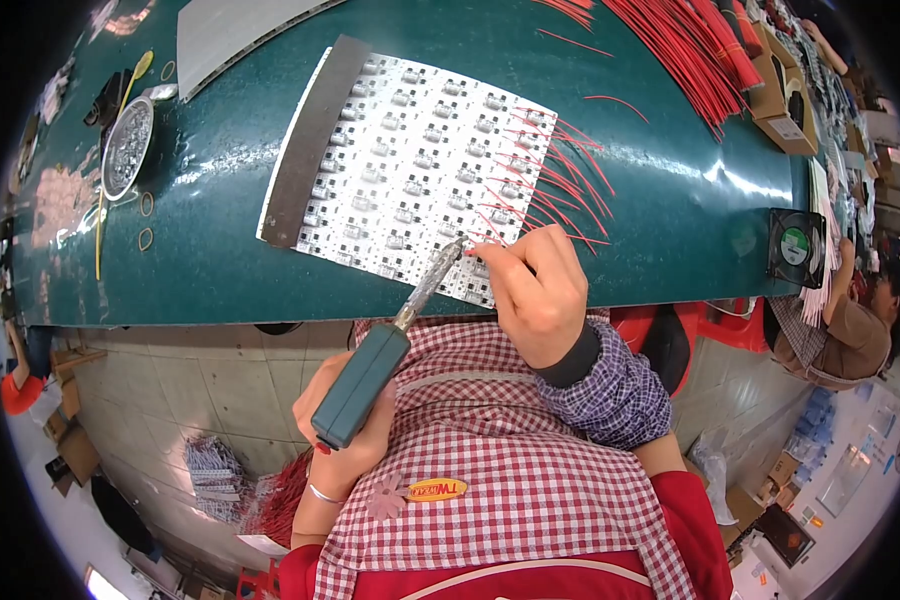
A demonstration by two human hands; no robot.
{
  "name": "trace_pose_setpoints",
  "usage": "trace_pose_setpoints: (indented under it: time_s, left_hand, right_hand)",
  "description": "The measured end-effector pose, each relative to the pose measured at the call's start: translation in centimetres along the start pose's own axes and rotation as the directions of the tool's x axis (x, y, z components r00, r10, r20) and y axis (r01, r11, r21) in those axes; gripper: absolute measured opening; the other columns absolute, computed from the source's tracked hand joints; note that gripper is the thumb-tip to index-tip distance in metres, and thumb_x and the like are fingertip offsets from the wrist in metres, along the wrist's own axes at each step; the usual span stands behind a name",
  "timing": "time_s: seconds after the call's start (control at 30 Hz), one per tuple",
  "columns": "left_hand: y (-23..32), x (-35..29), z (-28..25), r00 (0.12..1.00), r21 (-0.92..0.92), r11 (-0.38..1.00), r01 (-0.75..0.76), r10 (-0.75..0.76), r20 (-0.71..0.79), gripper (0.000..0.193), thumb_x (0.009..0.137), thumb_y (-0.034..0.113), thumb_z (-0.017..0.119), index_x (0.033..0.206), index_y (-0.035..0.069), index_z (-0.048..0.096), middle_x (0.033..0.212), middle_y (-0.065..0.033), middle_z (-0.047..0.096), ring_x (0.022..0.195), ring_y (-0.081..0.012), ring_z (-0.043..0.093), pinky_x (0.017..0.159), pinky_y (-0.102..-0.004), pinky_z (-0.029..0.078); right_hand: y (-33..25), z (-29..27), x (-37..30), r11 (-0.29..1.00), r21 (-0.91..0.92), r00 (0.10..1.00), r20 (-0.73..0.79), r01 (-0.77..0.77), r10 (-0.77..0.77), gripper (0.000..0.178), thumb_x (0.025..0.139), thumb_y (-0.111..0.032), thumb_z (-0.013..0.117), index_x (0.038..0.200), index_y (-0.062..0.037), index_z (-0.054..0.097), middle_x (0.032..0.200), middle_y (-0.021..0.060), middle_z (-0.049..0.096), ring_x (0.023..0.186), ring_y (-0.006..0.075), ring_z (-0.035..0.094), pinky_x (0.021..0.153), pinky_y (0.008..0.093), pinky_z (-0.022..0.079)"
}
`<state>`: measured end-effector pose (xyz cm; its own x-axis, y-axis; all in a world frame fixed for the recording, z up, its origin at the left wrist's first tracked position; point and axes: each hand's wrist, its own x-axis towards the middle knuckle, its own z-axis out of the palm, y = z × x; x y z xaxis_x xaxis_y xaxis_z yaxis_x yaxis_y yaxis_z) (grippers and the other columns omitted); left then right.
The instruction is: The person solders red wires onto the connection pads of a circular LED board using a soldering iron and solder.
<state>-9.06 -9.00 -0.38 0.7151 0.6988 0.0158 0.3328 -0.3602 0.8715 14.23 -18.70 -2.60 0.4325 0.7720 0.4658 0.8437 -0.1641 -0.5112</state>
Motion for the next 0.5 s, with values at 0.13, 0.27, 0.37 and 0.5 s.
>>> trace_pose_setpoints:
  time_s: [0.13, 0.27, 0.37, 0.5]
  left_hand:
    - [0.55, 0.41, 0.14, 1.0, 0.059, 0.998, -0.012, 0.013, -0.005, 0.021, 0.072, -0.005, 0.075, 0.092, -0.004, 0.07, 0.092, -0.0153, 0.069, 0.076, -0.0296, 0.07, 0.067, -0.034, 0.056]
    - [0.67, 0.64, 0.14, 0.999, 0.072, 0.997, -0.037, 0.037, -0.001, 0.018, 0.07, -0.005, 0.074, 0.088, -0.004, 0.07, 0.086, -0.0139, 0.066, 0.071, -0.0293, 0.068, 0.063, -0.0337, 0.055]
    - [0.34, 0.44, 0.12, 1.0, 0.029, 1.0, 0.008, -0.008, -0.001, 0.019, 0.069, -0.005, 0.074, 0.088, -0.003, 0.07, 0.085, -0.0144, 0.066, 0.069, -0.03, 0.067, 0.063, -0.033, 0.054]
    - [0.33, 0.39, -0.21, 1.0, 0.043, 0.999, 0.009, -0.01, 0.004, 0.019, 0.07, -0.005, 0.075, 0.088, -0.004, 0.07, 0.086, -0.015, 0.067, 0.068, -0.0279, 0.067, 0.062, -0.032, 0.054]
  right_hand:
    - [0.03, 0.0, -0.07, 1.0, -0.008, 1.0, -0.001, 0.003, -0.003, 0.029, 0.07, 0.013, 0.072, 0.095, -0.0008, 0.072, 0.075, 0.0078, 0.051, 0.069, 0.0258, 0.053, 0.059, 0.0371, 0.043]
    - [0.07, 0.07, -0.36, 0.999, -0.03, 1.0, 0.026, 0.019, -0.018, 0.026, 0.071, 0.003, 0.068, 0.097, 0.0013, 0.071, 0.078, 0.0074, 0.049, 0.074, 0.0245, 0.053, 0.064, 0.036, 0.043]
    - [-0.01, 0.29, -0.42, 0.999, -0.038, 1.0, 0.021, 0.021, -0.02, 0.026, 0.07, 0.003, 0.068, 0.096, 0.0015, 0.07, 0.078, 0.0074, 0.049, 0.074, 0.0244, 0.053, 0.064, 0.0358, 0.043]
    - [-0.23, 0.17, -0.23, 0.999, -0.041, 1.0, 0.003, 0.001, -0.001, 0.029, 0.07, 0.012, 0.072, 0.095, -0.001, 0.072, 0.076, 0.0072, 0.052, 0.07, 0.0254, 0.054, 0.06, 0.0368, 0.044]
